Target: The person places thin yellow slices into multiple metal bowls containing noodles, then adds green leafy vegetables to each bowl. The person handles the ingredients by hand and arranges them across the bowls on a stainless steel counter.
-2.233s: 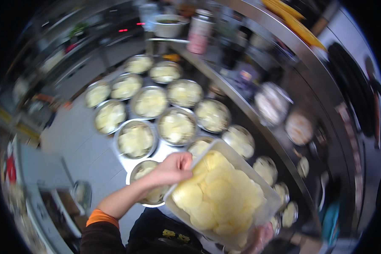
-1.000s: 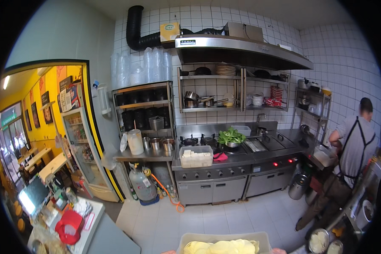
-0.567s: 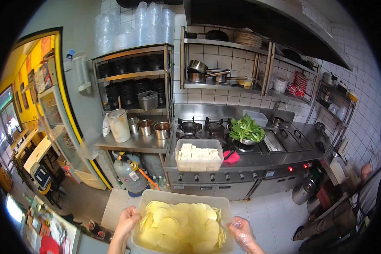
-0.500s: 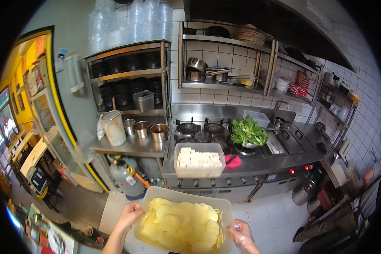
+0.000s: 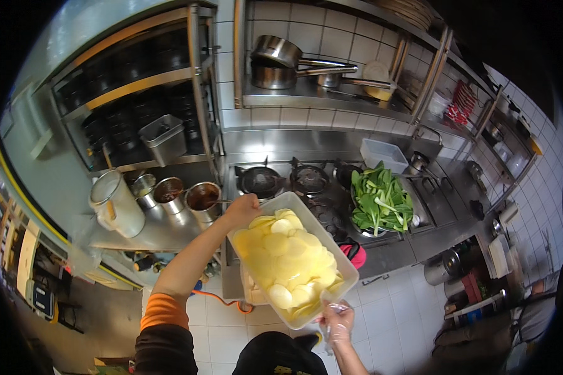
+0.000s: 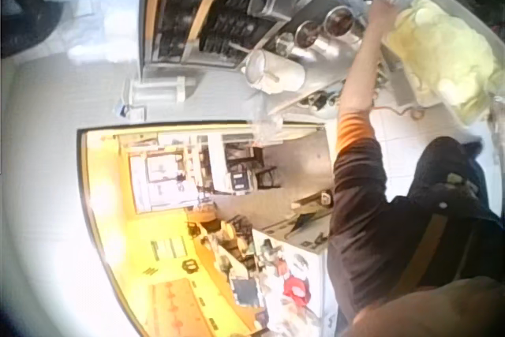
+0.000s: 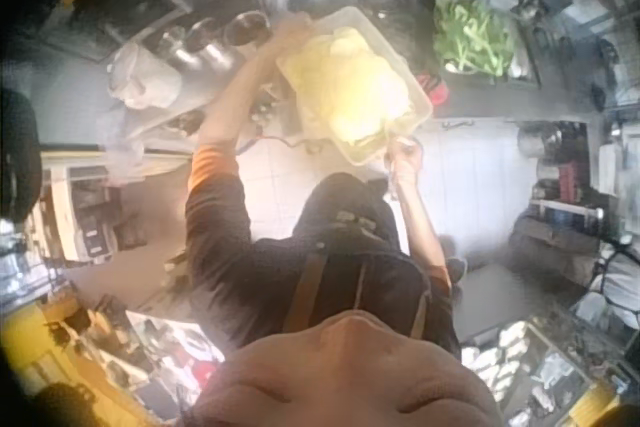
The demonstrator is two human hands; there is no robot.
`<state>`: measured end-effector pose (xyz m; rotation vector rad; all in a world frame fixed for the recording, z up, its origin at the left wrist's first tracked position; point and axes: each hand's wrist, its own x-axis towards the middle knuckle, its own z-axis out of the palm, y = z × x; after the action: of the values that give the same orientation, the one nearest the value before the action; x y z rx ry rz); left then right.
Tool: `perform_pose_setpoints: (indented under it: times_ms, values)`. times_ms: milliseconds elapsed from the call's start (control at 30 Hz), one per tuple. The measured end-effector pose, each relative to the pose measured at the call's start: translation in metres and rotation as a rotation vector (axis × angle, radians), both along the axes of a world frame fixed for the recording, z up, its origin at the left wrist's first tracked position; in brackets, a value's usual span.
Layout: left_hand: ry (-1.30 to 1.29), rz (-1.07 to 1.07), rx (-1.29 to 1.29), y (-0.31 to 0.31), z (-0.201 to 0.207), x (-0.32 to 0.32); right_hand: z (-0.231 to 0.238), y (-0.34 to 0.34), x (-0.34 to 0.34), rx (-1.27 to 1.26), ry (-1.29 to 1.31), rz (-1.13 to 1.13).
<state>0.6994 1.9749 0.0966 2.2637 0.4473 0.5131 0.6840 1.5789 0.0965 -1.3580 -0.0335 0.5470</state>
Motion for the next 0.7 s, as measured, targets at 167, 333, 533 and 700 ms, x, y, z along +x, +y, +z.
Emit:
perform_pose_setpoints:
  times_ms: [167, 333, 533, 700]
  values:
    - [0.1, -0.031, 0.004, 0.016, -0.019, 0.013, -0.006, 0.001, 0.016, -0.063, 0.046, 0.155]
    - [0.127, 0.057, 0.091, 0.006, -0.003, -0.005, -0.015, -0.059, 0.138, -0.388, -0.038, 0.392]
    - [-0.094, 0.376, -0.167, -0.01, 0.025, -0.041, -0.09, -0.032, 0.328, 0.124, 0.39, -0.121]
    - [-0.06, 0.457, -0.273, -0.041, 0.061, -0.1, -0.146, 0.018, 0.375, 0.426, 0.658, -0.223]
